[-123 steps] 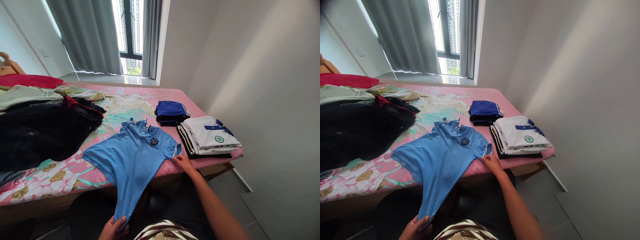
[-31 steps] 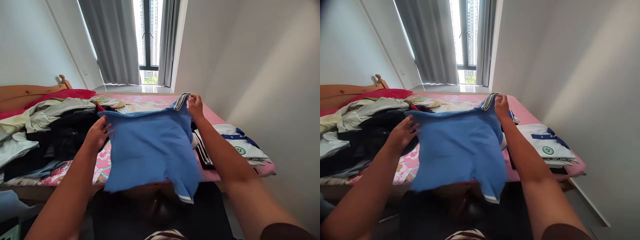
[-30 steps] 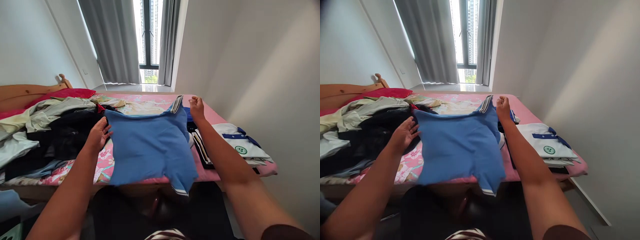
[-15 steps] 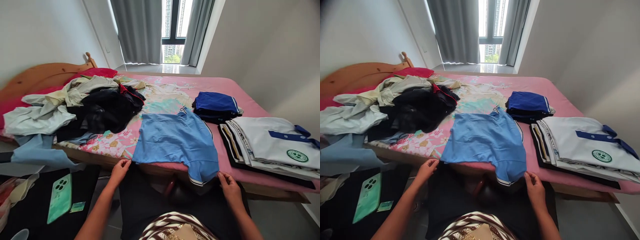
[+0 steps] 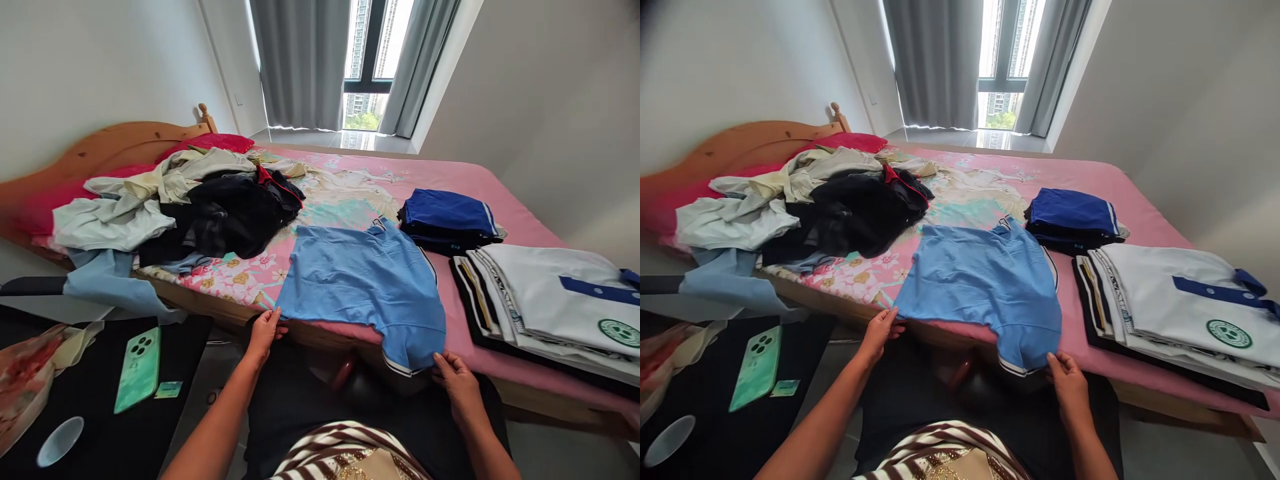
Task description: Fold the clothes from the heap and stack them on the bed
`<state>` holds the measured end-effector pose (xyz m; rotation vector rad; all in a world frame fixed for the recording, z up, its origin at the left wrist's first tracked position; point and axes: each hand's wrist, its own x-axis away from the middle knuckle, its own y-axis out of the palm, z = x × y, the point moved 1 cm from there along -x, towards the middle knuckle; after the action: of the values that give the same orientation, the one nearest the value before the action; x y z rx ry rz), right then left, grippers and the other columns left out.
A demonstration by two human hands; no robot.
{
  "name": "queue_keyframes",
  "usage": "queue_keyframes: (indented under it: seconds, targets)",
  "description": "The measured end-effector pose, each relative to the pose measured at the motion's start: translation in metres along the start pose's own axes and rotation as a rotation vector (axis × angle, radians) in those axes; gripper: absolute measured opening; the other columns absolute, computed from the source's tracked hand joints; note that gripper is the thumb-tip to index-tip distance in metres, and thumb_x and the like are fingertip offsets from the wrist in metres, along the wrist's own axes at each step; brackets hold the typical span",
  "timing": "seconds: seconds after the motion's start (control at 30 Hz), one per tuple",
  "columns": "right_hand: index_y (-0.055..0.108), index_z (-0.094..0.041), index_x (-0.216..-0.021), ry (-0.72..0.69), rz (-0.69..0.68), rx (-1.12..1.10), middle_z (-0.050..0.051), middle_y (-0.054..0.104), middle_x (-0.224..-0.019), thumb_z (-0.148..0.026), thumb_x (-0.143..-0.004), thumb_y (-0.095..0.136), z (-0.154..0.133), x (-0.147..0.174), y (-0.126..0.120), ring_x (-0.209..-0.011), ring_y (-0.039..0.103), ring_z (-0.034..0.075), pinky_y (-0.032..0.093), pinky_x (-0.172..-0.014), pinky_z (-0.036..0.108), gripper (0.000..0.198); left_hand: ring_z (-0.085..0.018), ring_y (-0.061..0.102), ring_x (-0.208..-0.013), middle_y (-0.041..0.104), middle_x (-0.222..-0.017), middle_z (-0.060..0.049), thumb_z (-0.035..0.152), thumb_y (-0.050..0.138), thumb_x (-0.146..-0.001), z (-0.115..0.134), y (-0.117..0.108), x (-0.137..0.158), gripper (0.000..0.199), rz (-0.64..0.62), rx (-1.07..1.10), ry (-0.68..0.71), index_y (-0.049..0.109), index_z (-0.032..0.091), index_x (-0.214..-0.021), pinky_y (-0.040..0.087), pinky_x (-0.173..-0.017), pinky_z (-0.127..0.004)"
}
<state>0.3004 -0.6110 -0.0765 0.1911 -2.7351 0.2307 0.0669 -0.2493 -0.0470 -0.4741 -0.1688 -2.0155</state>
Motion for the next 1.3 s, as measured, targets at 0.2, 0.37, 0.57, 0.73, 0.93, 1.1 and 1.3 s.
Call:
queue_keyframes:
  seconds: [0.2,0.37,0.57,0.73,0.93,1.1,1.3]
  targets:
    - [0.059,-0.017,-0.088,-0.014,0.000,0.001,0.000,0.065,-0.074,-0.051,-0.049,0.074,0.003,-0.001,0.001,-0.064,0.062,0.016,0.053,-0.058,0.027,0.054,-0.012,0.064,-0.055,0.062,-0.068,0.002,0.053,0.070,-0.059,0.012,-0.009,-0.006,0.046,0.046,-0.014,0.022,0.056,0.017,-0.084,0.041,-0.048,-0.019]
    - [0.059,-0.017,-0.089,-0.038,-0.004,0.039,0.002,0.066,-0.079,-0.055,-0.051,0.072,0.014,-0.006,-0.002,-0.066,0.062,0.018,0.053,-0.060,0.028,0.055,-0.020,0.069,-0.064,0.066,-0.076,-0.002,0.053,0.074,-0.056,0.015,-0.014,-0.005,0.045,-0.090,-0.029,-0.086,0.057,0.016,-0.076,0.045,-0.049,-0.022]
    - [0.056,-0.016,-0.096,-0.128,0.088,0.169,0.005,0.066,-0.080,-0.060,-0.055,0.070,0.023,-0.014,0.000,-0.071,0.063,0.021,0.050,-0.062,0.030,0.062,-0.019,0.068,-0.061,0.065,-0.072,-0.002,0.045,0.080,-0.053,0.014,-0.014,-0.005,0.043,-0.154,-0.026,-0.114,0.058,0.015,-0.075,0.047,-0.050,-0.022]
    - [0.055,-0.017,-0.076,-0.211,0.032,0.274,-0.002,0.055,-0.058,-0.058,-0.061,0.065,0.002,-0.011,0.009,-0.056,0.051,0.015,0.041,-0.056,0.026,0.045,-0.011,0.062,-0.055,0.060,-0.063,0.003,0.033,0.077,-0.058,0.014,-0.012,-0.014,0.034,-0.103,0.031,-0.072,0.053,0.016,-0.074,0.050,-0.056,-0.020]
    - [0.052,-0.018,-0.068,-0.258,-0.043,0.067,-0.004,0.051,-0.059,-0.043,-0.069,0.056,-0.015,0.002,0.015,-0.054,0.042,0.011,0.036,-0.052,0.023,0.025,-0.009,0.055,-0.044,0.060,-0.060,0.004,0.009,0.068,-0.058,0.014,-0.014,-0.023,0.026,-0.036,0.224,-0.154,0.054,0.016,-0.079,0.050,-0.048,-0.021]
    - [0.055,-0.020,-0.078,-0.124,-0.052,-0.191,-0.003,0.059,-0.062,-0.045,-0.071,0.058,-0.015,0.006,0.023,-0.055,0.051,0.014,0.044,-0.055,0.025,0.026,-0.009,0.047,-0.039,0.053,-0.055,0.005,0.008,0.062,-0.061,0.023,-0.008,-0.015,0.017,-0.159,0.357,-0.301,0.051,0.017,-0.069,0.050,-0.044,-0.025]
    - [0.067,-0.012,-0.092,0.000,-0.196,-0.107,0.008,0.071,-0.081,-0.049,-0.065,0.072,-0.018,0.003,0.029,-0.077,0.066,0.025,0.052,-0.074,0.035,0.046,-0.009,0.043,-0.037,0.049,-0.052,0.005,0.007,0.060,-0.062,0.048,-0.006,-0.014,0.017,-0.244,0.431,-0.291,0.048,0.018,-0.066,0.048,-0.042,-0.027]
